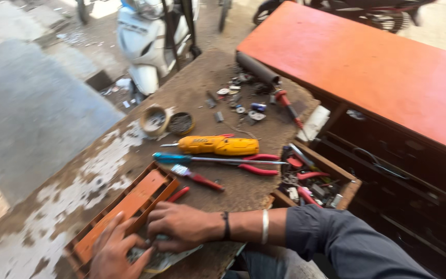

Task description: The person works on an open orange electrical switchboard, manipulating internal wires and components with both hands. They use a screwdriver to tighten connections and adjust parts within the housing. The task involves careful handling of small electrical elements on a cluttered workbench.

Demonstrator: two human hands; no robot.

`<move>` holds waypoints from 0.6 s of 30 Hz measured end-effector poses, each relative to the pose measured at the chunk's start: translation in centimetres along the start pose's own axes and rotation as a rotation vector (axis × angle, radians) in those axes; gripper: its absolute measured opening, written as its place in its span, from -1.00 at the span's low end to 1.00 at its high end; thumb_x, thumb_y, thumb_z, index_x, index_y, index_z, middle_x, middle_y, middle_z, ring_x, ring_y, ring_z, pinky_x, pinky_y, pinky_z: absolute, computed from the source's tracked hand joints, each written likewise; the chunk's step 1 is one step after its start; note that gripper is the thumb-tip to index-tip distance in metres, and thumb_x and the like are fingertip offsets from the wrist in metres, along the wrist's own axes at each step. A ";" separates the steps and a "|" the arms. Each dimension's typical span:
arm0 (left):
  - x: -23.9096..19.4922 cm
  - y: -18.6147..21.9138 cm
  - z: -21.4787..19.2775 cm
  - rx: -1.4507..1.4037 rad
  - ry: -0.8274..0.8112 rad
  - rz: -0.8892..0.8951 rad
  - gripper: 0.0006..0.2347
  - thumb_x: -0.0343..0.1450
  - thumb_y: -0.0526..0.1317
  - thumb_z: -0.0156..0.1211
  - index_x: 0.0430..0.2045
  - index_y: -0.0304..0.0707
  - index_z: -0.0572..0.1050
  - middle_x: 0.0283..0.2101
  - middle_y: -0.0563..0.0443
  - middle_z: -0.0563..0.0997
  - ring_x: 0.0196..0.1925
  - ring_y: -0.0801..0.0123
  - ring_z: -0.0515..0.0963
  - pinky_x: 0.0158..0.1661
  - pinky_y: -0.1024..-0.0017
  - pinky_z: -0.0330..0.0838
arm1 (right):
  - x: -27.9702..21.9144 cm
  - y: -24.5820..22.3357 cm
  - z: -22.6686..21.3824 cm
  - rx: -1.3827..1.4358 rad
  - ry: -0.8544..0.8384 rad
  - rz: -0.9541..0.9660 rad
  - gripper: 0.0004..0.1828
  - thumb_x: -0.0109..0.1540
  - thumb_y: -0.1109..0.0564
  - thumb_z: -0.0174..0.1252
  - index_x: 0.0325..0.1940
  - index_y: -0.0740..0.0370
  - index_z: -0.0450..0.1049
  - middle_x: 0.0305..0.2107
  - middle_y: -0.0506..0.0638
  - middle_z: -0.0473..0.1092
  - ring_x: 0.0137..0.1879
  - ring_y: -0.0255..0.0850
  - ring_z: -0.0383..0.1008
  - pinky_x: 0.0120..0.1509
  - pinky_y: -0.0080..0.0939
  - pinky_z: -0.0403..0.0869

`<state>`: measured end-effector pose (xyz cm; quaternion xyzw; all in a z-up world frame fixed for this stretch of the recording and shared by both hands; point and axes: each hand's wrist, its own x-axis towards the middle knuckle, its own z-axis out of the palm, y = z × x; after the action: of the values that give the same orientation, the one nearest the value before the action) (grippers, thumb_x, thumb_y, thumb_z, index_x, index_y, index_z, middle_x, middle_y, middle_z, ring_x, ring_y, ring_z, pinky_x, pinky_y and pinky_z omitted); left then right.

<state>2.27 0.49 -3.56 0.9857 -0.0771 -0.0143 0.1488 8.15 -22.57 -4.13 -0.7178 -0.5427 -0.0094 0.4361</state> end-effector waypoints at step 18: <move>0.0 1.1 -1.3 -0.014 -0.080 -0.057 -0.77 0.08 -0.02 0.64 -0.55 0.02 0.72 0.30 0.06 0.43 0.49 0.21 0.09 0.36 -0.02 -0.01 | 0.2 0.0 -0.3 0.009 -0.033 0.035 -0.81 0.22 0.03 0.24 -0.21 0.17 0.54 -0.16 0.05 0.43 0.15 0.01 0.40 0.22 -0.02 0.46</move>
<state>2.15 -0.14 -2.01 0.9851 -0.0550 -0.0587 0.1521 8.38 -22.63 -3.80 -0.7253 -0.5371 0.0124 0.4304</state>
